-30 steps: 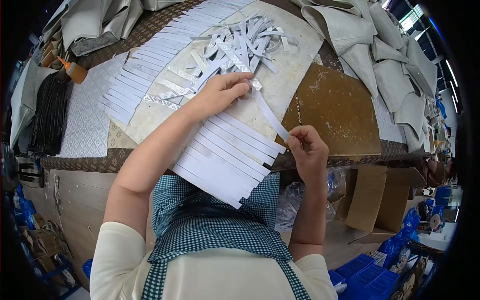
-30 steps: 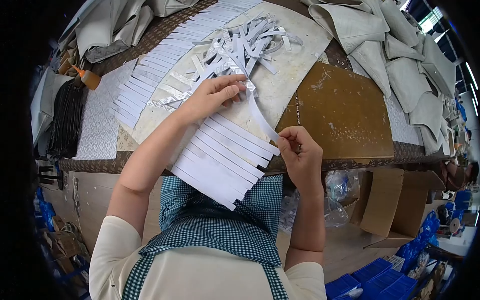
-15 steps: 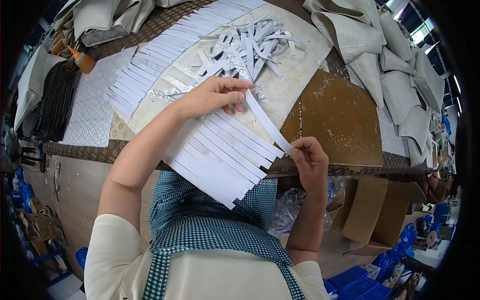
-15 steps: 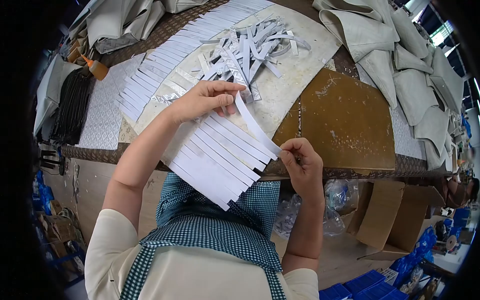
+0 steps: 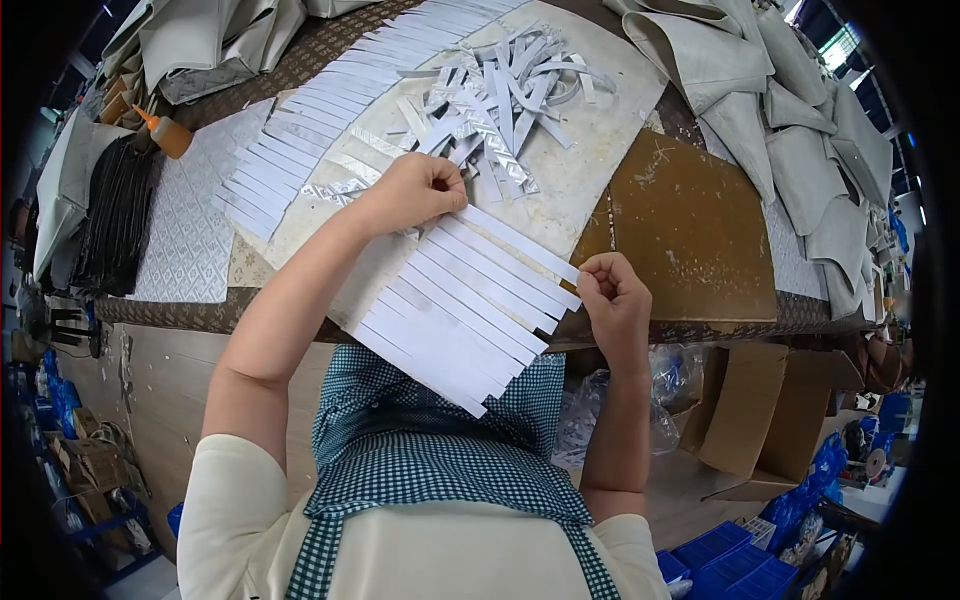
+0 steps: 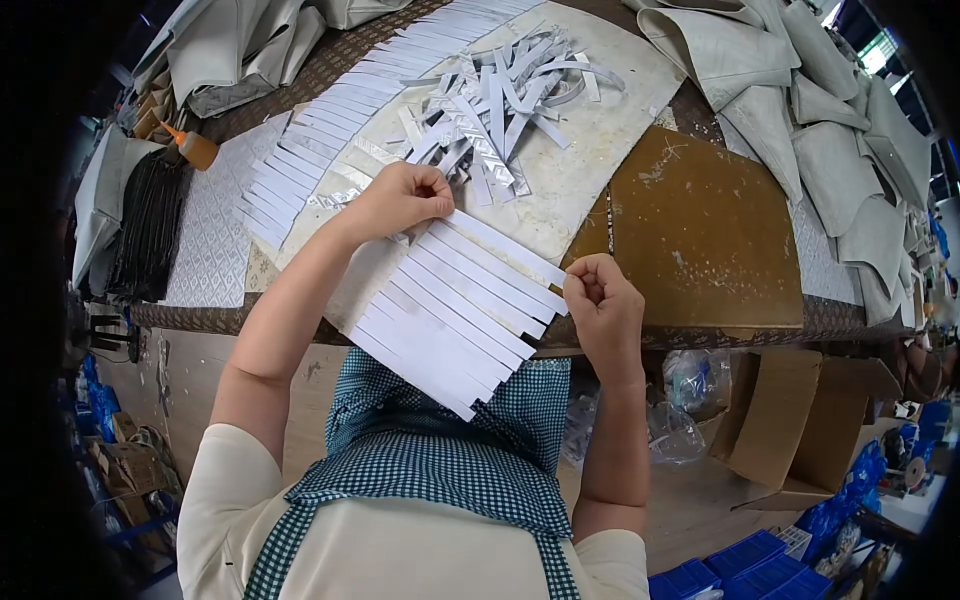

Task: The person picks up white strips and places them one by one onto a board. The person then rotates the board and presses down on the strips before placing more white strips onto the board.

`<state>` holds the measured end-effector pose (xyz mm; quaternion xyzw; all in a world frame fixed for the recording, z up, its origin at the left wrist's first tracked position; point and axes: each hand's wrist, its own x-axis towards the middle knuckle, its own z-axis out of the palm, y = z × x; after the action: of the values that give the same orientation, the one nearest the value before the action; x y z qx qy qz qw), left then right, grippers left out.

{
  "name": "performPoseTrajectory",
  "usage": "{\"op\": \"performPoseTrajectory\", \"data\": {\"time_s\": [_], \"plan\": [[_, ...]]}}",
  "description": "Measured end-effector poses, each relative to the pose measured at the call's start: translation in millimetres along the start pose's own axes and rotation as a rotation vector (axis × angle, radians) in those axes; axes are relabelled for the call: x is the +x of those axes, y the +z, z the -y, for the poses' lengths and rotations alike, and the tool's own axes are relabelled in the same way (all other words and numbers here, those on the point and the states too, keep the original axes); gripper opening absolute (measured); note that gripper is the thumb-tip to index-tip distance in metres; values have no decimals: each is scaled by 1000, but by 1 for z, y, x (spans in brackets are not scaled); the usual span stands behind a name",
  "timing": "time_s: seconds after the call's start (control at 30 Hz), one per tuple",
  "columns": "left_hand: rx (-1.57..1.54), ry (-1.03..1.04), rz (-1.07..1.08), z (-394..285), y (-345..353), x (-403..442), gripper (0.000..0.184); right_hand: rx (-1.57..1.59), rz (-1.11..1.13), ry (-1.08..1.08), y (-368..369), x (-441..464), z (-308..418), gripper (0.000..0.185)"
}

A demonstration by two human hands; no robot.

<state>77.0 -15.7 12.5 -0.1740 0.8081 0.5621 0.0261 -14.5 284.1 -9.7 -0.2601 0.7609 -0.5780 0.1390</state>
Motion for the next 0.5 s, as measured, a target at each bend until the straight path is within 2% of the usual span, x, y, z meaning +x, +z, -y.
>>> {"op": "performPoseTrajectory", "data": {"time_s": [0.1,0.2,0.5], "plan": [[122,-2,9,-1,-1,4,10,-43,-14,-7,2,3,1,3],[294,93,1,-3,0,5,8,-53,-7,21,3,4,2,2],[515,183,-35,-3,3,6,13,-98,19,18,5,2,-2,4]]}}
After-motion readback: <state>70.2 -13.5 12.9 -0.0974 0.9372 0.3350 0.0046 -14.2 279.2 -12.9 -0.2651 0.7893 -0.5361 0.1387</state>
